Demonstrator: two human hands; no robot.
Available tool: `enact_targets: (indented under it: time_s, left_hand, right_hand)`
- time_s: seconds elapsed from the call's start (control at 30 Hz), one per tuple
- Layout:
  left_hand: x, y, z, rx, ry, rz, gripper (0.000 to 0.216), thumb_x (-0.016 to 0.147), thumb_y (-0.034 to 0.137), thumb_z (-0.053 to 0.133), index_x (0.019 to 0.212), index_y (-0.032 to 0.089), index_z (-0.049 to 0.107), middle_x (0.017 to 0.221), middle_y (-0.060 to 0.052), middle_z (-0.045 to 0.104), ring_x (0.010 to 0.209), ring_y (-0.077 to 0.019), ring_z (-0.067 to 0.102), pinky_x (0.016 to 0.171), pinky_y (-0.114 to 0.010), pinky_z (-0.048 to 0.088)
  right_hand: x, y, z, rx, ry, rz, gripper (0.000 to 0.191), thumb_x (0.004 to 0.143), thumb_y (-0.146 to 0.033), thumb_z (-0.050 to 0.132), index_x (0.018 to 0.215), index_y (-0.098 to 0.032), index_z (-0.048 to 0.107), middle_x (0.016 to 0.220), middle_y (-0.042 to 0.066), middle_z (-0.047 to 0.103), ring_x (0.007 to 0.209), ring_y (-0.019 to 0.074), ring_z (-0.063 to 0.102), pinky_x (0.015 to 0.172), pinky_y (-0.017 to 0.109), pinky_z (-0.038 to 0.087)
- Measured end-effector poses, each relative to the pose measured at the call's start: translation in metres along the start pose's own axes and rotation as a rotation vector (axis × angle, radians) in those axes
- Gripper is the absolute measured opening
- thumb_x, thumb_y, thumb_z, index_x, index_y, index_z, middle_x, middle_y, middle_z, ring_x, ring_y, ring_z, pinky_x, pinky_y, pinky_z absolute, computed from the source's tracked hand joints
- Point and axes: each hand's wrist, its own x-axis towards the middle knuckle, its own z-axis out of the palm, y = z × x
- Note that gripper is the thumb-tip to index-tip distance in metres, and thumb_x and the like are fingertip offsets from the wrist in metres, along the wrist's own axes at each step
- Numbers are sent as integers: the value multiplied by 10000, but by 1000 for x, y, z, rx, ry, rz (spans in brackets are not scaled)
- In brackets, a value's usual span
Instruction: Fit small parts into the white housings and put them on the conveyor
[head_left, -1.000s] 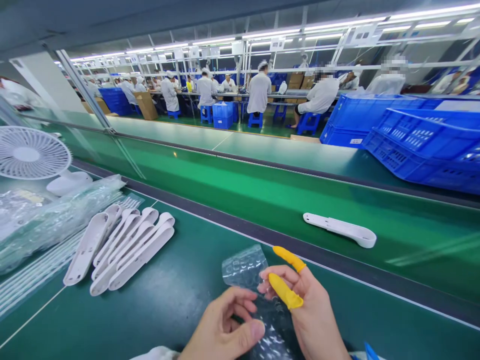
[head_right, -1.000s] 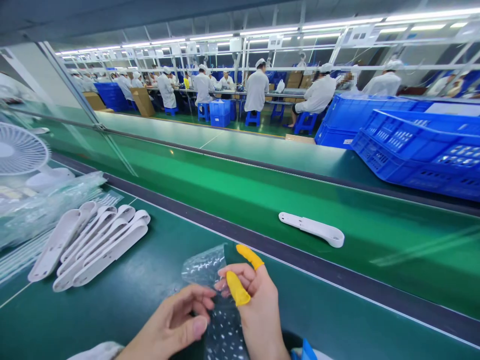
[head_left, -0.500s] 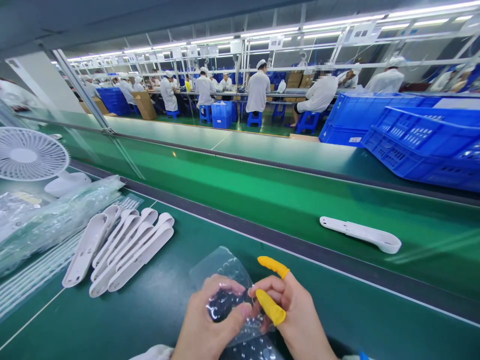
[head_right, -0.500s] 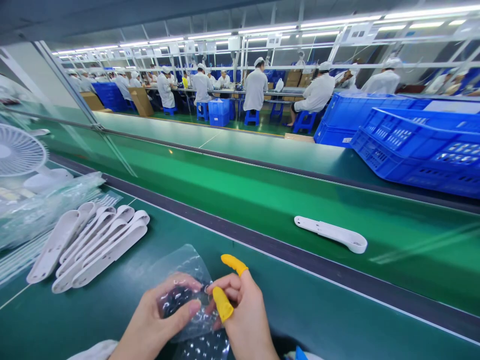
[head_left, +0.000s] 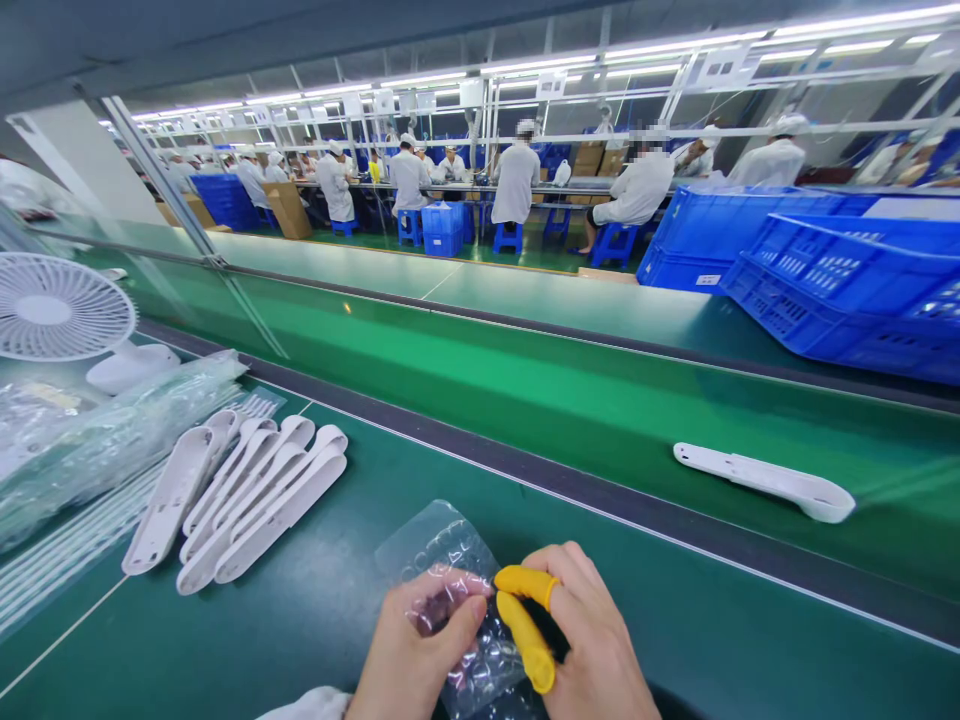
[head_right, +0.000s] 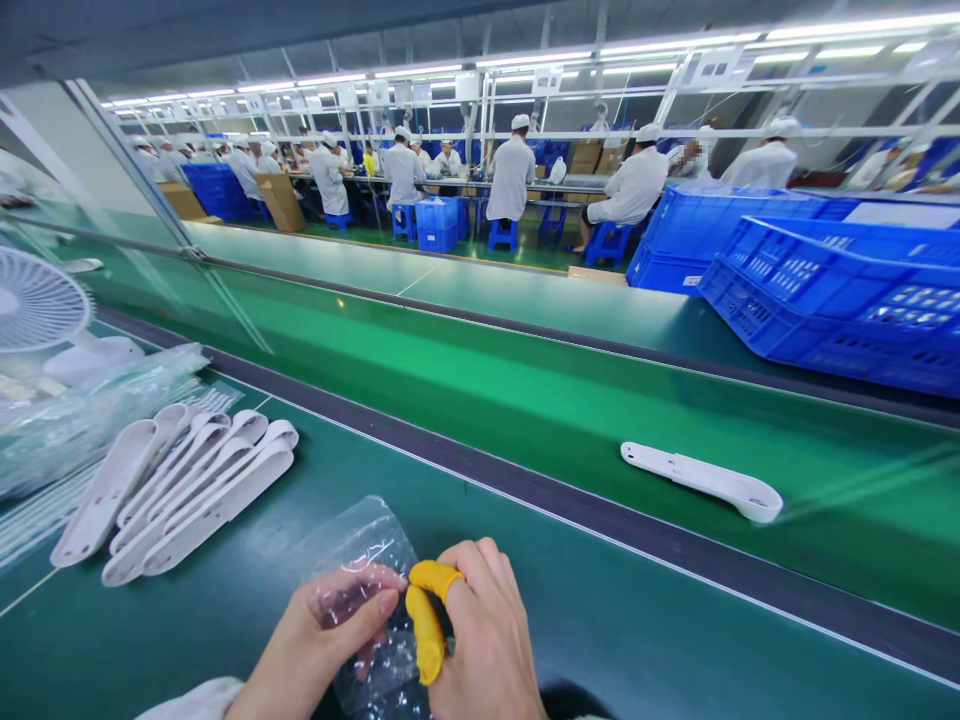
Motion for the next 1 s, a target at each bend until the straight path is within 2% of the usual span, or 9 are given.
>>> enact_targets:
  time_s: [0.17, 0.37, 0.5, 0.67, 0.77, 0.8, 0.87, 0.93, 1.0]
  left_hand:
    - [1, -8, -5, 78, -66, 28, 261, 702, 413, 628, 767, 162, 659, 601, 13, 568, 447, -79, 425, 419, -185, 372]
    - [-2, -13, -7, 139, -107, 119, 233, 769, 386, 573, 777, 166, 648, 696, -4, 546, 523, -95, 450, 433, -180, 380]
    - [-2, -14, -4, 153, -119, 166, 230, 774, 385, 564, 783, 174, 655, 715, -18, 554, 571, -115, 485, 414, -171, 368]
    - [0, -8, -4, 122, -142, 68, 269, 745, 413, 572, 767, 148, 615, 612, 10, 540, 449, -92, 490, 420, -199, 418]
    - [4, -8, -11, 119, -19, 57, 308, 735, 442, 549, 815, 145, 551, 504, 35, 510, 403, -115, 492, 399, -228, 432]
    - [6, -9, -15, 131, 47, 81, 347, 725, 439, 559, 910, 149, 522, 558, 26, 532, 424, -126, 506, 399, -238, 439]
    - [9, -11, -23, 242, 206, 170, 593, 689, 411, 609, 1177, 172, 370, 784, -21, 556, 512, -147, 537, 431, -274, 470]
    - [10, -12, -31, 488, 379, 287, 869, 662, 362, 652, 1337, 207, 128, 994, -79, 489, 657, -190, 560, 530, -347, 509]
    - [10, -12, -38, 788, 509, 402, 909, 673, 312, 650, 1369, 204, 76, 1116, -128, 406, 866, -272, 539, 670, -437, 505]
  right_hand:
    - [4, -3, -1, -26, 38, -14, 157, 751, -67, 517, 852, -168, 584, 761, 67, 587, 674, 201, 526, 532, 310, 432]
    - [13, -9, -7, -46, -107, 38, 155, 682, -42, 525, 725, -175, 593, 676, 55, 603, 622, 197, 540, 512, 301, 433]
    - [15, -14, -9, -110, -126, 42, 172, 640, -26, 529, 666, -188, 579, 627, 35, 598, 582, 188, 531, 495, 287, 406]
    - [18, -8, -10, -14, -108, 176, 136, 621, -78, 500, 617, -194, 569, 605, 12, 572, 585, 177, 515, 519, 284, 401]
    - [23, 1, -16, 176, -81, 352, 156, 640, -107, 476, 651, -197, 602, 632, 7, 568, 626, 175, 532, 558, 278, 421]
    - [24, 2, -19, 239, -93, 402, 162, 658, -118, 477, 680, -194, 618, 661, 11, 583, 653, 177, 546, 588, 279, 433]
    - [27, 0, -24, 354, -177, 465, 159, 699, -141, 496, 734, -192, 643, 732, 20, 622, 708, 176, 572, 655, 274, 448]
    - [27, -7, -29, 428, -307, 442, 122, 705, -159, 546, 736, -200, 656, 767, 18, 649, 730, 170, 588, 688, 258, 448]
    - [26, -16, -30, 461, -461, 317, 89, 705, -168, 590, 720, -217, 662, 751, 1, 663, 723, 156, 599, 698, 237, 444]
